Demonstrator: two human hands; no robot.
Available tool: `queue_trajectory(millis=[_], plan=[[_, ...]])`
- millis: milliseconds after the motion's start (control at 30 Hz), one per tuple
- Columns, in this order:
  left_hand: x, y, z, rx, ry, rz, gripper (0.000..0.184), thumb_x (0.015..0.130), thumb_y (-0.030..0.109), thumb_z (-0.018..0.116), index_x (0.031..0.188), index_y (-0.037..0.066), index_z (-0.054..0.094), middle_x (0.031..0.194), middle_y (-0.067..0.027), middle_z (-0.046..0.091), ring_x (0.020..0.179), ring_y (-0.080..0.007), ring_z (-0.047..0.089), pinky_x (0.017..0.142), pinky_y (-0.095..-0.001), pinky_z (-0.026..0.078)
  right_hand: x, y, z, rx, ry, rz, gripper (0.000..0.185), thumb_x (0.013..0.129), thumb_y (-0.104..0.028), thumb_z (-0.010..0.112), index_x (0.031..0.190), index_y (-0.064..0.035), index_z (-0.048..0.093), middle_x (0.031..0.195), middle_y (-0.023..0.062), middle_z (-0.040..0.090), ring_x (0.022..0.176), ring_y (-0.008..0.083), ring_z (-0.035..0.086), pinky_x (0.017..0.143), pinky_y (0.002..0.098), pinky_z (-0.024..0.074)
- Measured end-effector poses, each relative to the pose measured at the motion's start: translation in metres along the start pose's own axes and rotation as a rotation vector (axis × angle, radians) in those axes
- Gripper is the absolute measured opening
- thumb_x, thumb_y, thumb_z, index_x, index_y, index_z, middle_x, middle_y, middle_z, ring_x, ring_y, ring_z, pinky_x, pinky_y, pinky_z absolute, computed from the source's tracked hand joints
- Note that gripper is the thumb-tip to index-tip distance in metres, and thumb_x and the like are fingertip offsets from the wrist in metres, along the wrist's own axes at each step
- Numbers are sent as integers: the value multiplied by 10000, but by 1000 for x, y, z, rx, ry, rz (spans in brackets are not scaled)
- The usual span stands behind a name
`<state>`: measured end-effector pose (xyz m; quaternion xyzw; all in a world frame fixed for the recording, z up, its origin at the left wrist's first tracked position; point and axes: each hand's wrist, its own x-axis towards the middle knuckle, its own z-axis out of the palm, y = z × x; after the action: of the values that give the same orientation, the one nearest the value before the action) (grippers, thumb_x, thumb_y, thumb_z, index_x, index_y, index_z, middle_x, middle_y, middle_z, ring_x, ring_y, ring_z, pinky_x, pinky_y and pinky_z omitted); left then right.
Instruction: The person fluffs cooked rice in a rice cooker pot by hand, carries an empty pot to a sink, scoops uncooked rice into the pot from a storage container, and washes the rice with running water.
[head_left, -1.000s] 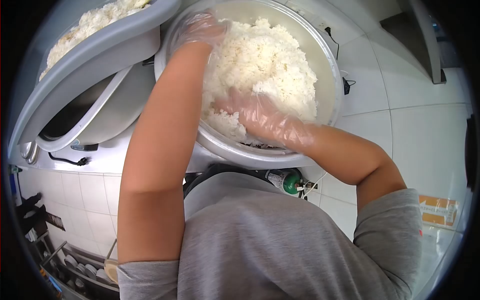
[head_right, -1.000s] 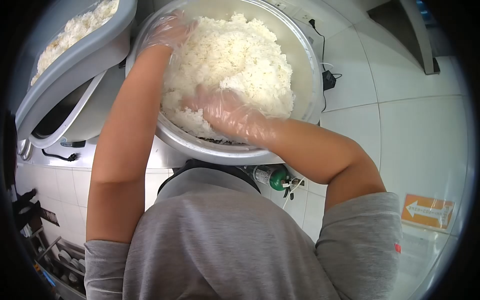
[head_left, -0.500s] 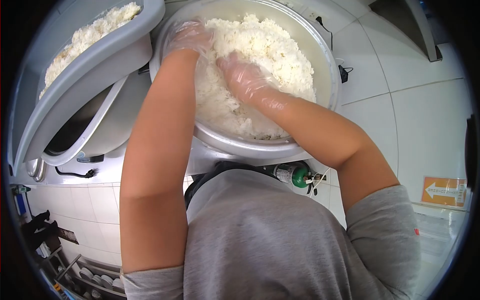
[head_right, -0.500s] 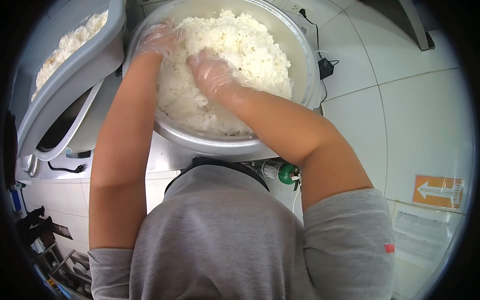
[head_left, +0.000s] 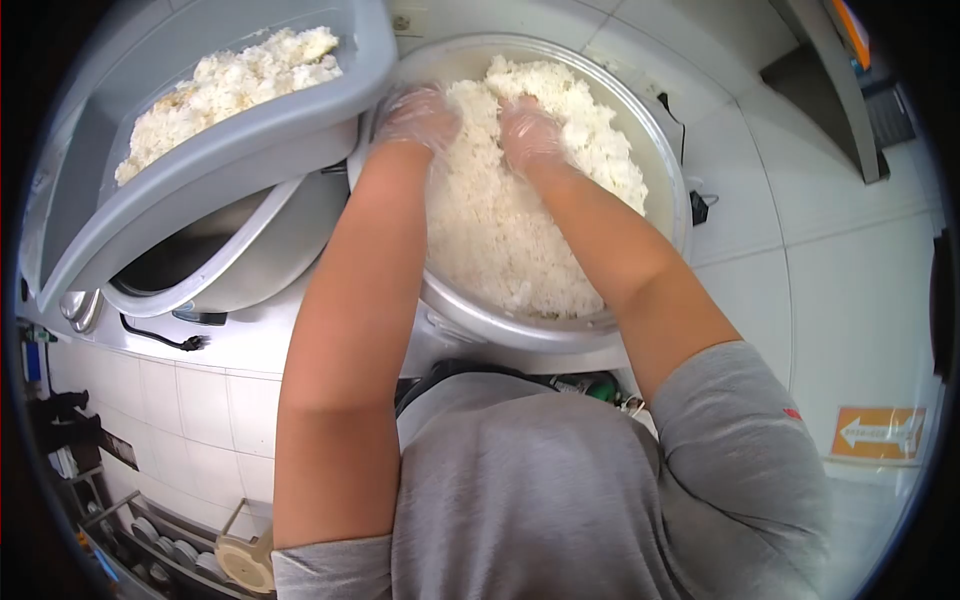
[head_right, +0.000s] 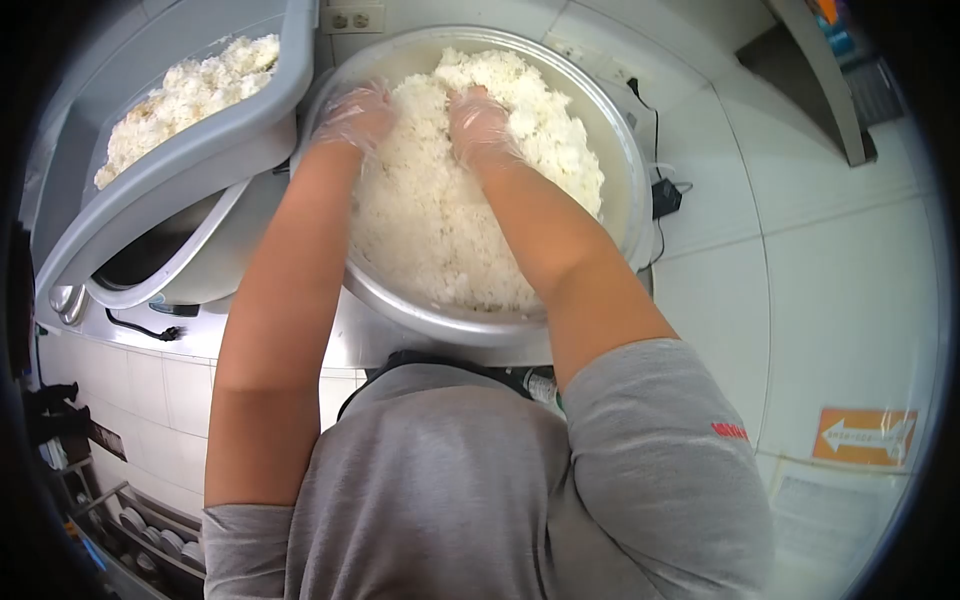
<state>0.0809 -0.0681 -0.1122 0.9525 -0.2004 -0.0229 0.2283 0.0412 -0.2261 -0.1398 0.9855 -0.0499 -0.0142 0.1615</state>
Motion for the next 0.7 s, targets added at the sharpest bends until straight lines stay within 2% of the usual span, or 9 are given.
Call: queue_trajectory(millis=[33,100,233,333,367,433,533,633,700], plan=[[5,-3,4,-28,-15,-20,341,772,237,453,1055,76,553,1085,-175,578,1030,-337,537,882,-418,409,8,1,1,-85,-20,-41,371,800,-101,524,1166,-69,479,1122,230,496,976,308,567,773,420,499],[10,-6,9,-74,-59,-57,334,767,239,460,1065,100,518,1062,-169,583,1017,-342,534,870,-425,402,15,8,-3,-62,-131,-128,296,823,-132,512,1108,-48,521,1081,212,520,951,297,564,776,406,496],[7,3,-4,-90,-139,-113,328,756,228,474,1065,125,516,1082,-147,574,1034,-323,526,872,-411,403,-39,6,-72,54,-225,-301,301,864,-224,471,1076,-20,536,1030,185,546,942,301,545,828,381,476],[-2,10,-14,-2,-182,-71,324,769,216,480,1079,130,513,1094,-134,574,1049,-315,521,885,-403,402,-54,7,-28,95,-290,-515,352,874,-254,454,1088,19,511,1037,194,548,939,301,545,851,369,461],[-6,12,-16,40,-198,-41,325,774,212,481,1086,129,512,1095,-130,575,1053,-313,520,889,-401,401,-56,8,-27,170,-354,-425,372,866,-281,470,1064,32,517,1023,193,547,924,291,545,842,365,459],[-10,14,-17,-81,-144,-93,322,788,215,475,1095,125,511,1103,-125,573,1055,-308,521,894,-395,402,-52,-2,-43,339,-428,-264,420,845,-331,510,1011,54,530,989,186,547,891,269,544,817,354,453],[-9,13,-15,-192,-71,-150,320,798,235,477,1095,118,512,1110,-118,573,1056,-297,524,890,-380,405,-24,-7,-22,670,-341,-74,493,794,-395,592,916,81,555,920,158,550,825,224,534,756,331,443],[-11,20,-24,-223,-30,-122,322,794,257,488,1081,113,517,1097,-115,578,1040,-284,533,876,-366,411,-19,8,-40,956,-633,-103,581,719,-436,668,963,82,565,898,134,551,836,201,512,748,326,432],[-10,26,-31,-252,-3,-100,328,786,270,497,1071,108,519,1074,-117,583,1019,-278,540,864,-360,415,-18,11,-39,1060,-665,-115,570,725,-428,668,1009,57,577,901,120,566,855,195,510,758,334,430]])
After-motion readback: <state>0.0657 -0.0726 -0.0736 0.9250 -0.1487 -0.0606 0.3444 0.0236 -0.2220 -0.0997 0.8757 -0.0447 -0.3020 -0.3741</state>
